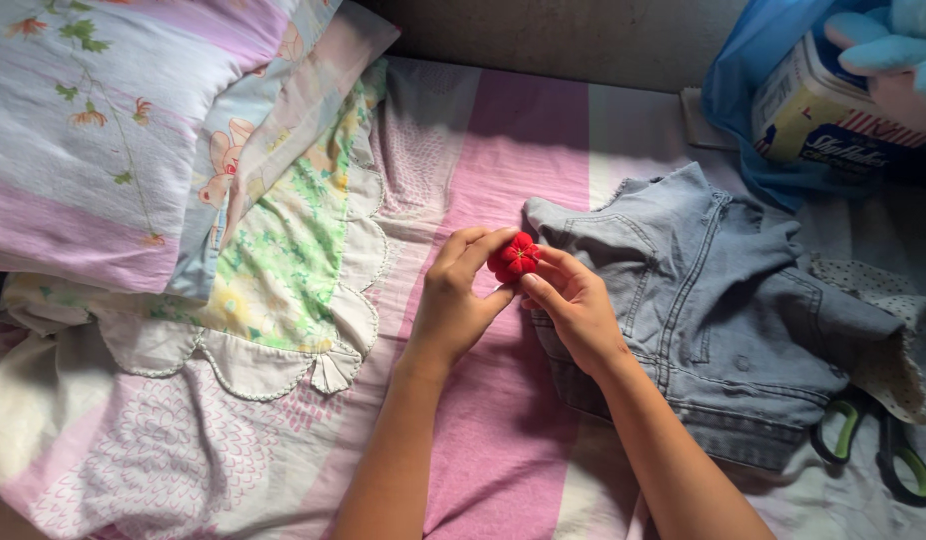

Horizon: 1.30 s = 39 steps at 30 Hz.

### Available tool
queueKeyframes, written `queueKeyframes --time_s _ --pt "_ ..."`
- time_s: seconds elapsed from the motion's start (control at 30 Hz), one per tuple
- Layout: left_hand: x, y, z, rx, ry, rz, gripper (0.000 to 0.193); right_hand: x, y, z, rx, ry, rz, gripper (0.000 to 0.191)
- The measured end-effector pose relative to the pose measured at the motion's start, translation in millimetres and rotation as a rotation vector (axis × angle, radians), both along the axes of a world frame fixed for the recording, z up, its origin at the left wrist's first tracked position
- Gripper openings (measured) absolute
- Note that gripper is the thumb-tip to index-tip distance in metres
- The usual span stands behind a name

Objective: The person sits at a bed with denim shorts, a red pincushion, chalk, and scissors. They thread a needle, then hand-sew along the frayed waistband of the shorts, pulling the needle and thread through the fabric and adjusting the garment as they stitch.

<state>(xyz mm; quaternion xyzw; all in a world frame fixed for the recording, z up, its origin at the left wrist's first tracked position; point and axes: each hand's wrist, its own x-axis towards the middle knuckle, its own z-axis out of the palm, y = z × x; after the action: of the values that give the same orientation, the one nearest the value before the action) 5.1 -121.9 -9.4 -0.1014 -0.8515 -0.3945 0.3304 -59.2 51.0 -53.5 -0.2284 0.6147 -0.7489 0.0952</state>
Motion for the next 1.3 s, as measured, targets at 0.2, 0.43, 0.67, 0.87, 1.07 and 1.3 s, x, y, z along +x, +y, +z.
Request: queueKeyframes --time_s 0.2,0.43,0.67,0.87,1.07,1.3 --pt "-3 1 19 0.211 -0.108 -0.158 0.065 -8 11 -2 -0.102 -0.058 0.053 0.036" --pt "-8 -13 26 0.345 -0.212 -0.258 0.063 -12 30 5 -0.094 -0.028 -0.016 0.012" --pt "-22 -16 2 0.341 -0.222 -0.102 0.064 -32 75 9 -0.170 -0.069 0.037 0.018" --pt "-28 -14 -19 0.151 -0.250 0.100 0.063 -43 101 9 -0.083 -0.162 -0.065 0.016" --pt "-24 -6 -26 -0.053 -0.234 0.129 0.055 -29 92 34 -0.340 -0.217 -0.029 0.013" --pt "-22 1 -35 -0.091 -0.258 0.204 0.049 -37 34 27 -0.822 -0.371 0.129 0.020"
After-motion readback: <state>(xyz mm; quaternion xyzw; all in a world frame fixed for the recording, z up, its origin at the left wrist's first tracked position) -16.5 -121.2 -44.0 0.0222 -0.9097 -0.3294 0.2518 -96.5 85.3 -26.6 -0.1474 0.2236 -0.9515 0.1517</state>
